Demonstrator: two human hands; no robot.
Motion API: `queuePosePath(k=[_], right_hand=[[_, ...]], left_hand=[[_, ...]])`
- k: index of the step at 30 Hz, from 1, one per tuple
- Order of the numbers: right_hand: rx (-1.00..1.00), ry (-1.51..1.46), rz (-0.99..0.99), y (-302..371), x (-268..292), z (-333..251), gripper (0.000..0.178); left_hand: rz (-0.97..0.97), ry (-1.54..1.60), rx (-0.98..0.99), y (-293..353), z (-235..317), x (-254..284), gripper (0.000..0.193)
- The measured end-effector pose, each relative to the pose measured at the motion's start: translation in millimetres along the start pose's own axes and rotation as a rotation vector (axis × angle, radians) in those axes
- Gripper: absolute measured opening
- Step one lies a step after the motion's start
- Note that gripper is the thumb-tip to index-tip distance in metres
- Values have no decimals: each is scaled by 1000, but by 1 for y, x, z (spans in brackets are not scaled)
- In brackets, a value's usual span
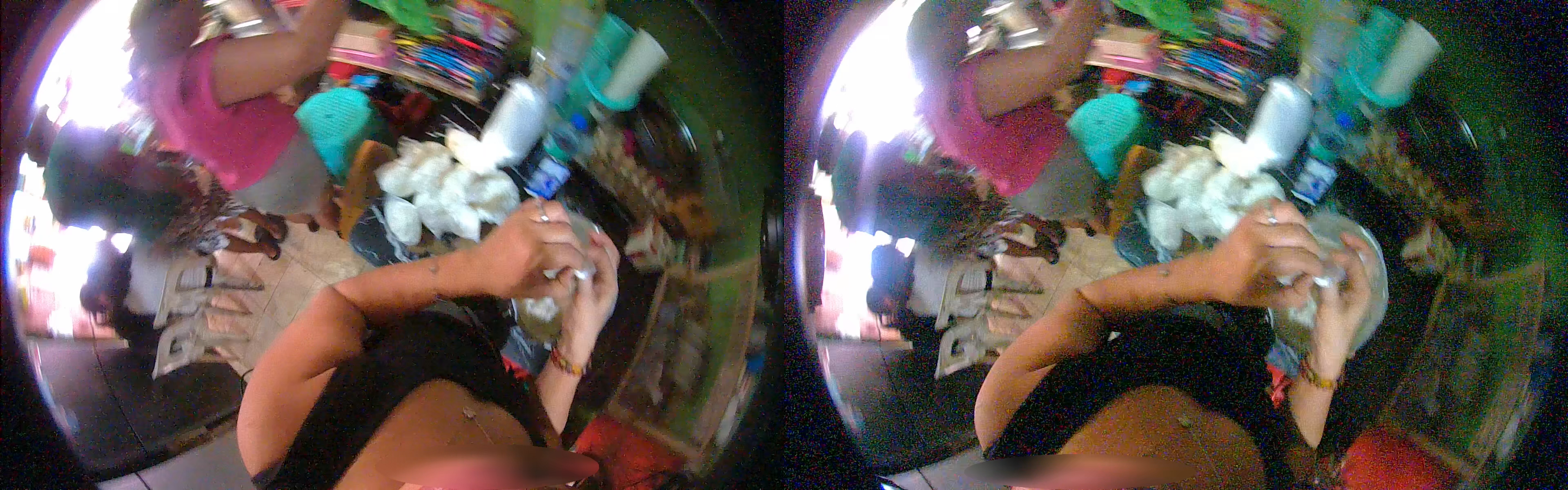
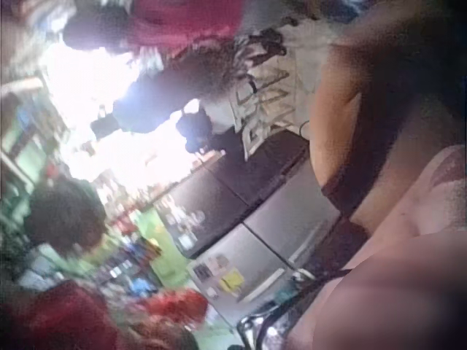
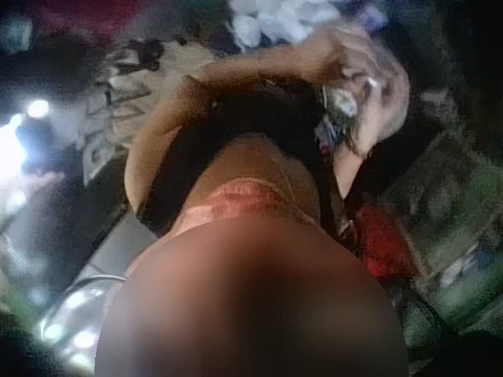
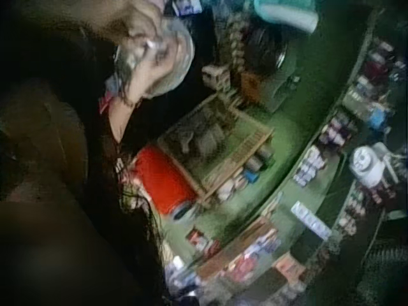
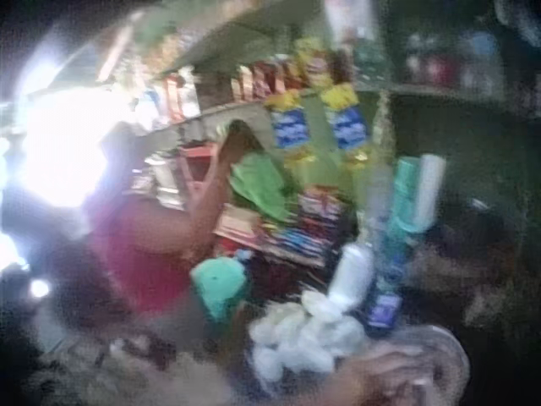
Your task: The person scoops a white substance from a large metal bowl into small plastic bags using a wooden spoon. They then tie the bags and place them on the counter. The person also moves a green plastic stool and a fan during the process.
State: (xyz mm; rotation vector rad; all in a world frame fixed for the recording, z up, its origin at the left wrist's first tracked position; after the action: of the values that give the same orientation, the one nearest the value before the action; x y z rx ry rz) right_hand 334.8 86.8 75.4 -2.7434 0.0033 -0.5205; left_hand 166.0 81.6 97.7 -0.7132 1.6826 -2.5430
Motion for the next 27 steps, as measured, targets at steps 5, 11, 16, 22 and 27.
queuePosePath(k=[5,11,16,22,27], right_hand=[[-102,-312,-74,13,-48,-19,15],[-339,-338,-284,43,-97,-27,16],[0,118,-319,44,-151,-22,12],[-134,450,-529,61,-186,-14,39],[-119,553,-581,73,-184,-4,40]], left_hand=[[-104,-4,50,13,-12,26,27],[-127,184,378,35,-34,77,24],[-178,308,671,101,-70,106,17],[-213,318,990,149,-116,143,12],[-49,220,1005,127,-191,148,16]])
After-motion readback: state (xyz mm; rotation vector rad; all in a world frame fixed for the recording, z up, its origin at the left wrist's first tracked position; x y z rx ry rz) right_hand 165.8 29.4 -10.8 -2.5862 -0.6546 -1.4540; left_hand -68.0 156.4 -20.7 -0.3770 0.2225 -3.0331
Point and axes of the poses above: each hand's wrist, its own y-axis away from the middle knuckle, its own x-axis out of the back of the hand, z = x × y, the point moved 2 cm from there along -y, towards the middle knuckle, and after that the axes turned 3 degrees about -x, right-handed, at the moved point
